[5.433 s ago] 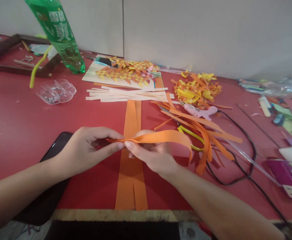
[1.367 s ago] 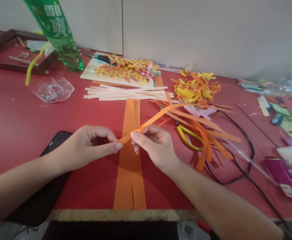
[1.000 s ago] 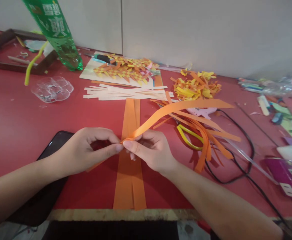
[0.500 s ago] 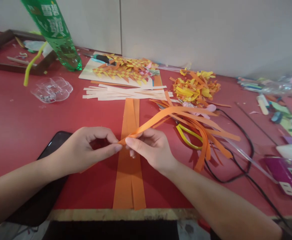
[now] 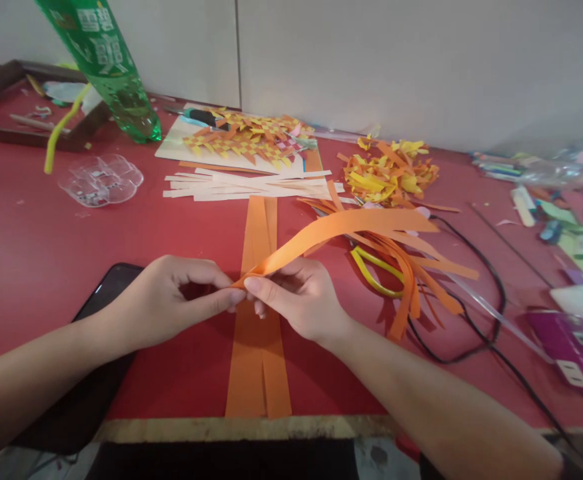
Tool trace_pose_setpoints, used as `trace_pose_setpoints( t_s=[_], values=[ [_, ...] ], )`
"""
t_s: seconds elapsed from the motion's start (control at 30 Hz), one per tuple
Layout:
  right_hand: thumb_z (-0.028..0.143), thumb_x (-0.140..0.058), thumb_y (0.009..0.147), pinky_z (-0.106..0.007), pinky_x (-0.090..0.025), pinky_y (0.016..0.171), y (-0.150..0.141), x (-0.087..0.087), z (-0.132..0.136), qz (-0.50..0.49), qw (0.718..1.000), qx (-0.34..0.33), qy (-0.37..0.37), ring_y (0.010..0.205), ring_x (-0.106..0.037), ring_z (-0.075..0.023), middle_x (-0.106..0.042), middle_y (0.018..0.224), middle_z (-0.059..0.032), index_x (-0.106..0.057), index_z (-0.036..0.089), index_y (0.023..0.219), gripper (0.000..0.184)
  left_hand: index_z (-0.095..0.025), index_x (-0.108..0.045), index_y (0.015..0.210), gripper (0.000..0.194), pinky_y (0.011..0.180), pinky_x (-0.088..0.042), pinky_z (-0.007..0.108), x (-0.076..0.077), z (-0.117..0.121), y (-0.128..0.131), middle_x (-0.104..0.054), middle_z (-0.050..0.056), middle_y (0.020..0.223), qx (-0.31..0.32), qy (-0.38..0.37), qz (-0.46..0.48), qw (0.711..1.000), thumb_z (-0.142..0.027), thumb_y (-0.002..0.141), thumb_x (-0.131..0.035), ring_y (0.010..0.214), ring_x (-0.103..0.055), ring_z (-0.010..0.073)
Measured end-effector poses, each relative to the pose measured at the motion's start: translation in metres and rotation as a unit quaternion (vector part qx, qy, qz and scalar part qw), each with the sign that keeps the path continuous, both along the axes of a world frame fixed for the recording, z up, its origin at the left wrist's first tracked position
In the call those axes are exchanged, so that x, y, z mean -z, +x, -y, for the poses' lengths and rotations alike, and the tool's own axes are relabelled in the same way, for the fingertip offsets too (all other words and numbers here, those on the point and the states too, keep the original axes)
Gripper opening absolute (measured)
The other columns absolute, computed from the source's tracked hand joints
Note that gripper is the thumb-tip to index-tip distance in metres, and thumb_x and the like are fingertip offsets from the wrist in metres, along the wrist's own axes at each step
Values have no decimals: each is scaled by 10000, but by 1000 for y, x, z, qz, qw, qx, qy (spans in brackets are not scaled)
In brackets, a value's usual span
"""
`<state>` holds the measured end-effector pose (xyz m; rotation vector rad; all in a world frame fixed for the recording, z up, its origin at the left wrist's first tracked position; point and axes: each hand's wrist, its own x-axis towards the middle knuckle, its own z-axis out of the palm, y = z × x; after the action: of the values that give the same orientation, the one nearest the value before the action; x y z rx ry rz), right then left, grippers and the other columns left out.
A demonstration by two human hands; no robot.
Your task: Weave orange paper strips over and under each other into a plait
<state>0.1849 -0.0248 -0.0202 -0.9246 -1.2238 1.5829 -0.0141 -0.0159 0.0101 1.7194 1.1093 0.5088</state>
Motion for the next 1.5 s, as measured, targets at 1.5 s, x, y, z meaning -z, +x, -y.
trace_pose_setpoints(
  t_s=[1.5],
  values=[
    [236,-802,778,-154,-421,402,2,6,0,-31,999,-3,-43,427,-536,-45,-656,565,29,-736,182,693,120,-160,-681,653,279,537,-380,214,-2,2,0,-617,-22,594,51,74,-8,996,-297,884,-605,552,-517,86]
  ],
)
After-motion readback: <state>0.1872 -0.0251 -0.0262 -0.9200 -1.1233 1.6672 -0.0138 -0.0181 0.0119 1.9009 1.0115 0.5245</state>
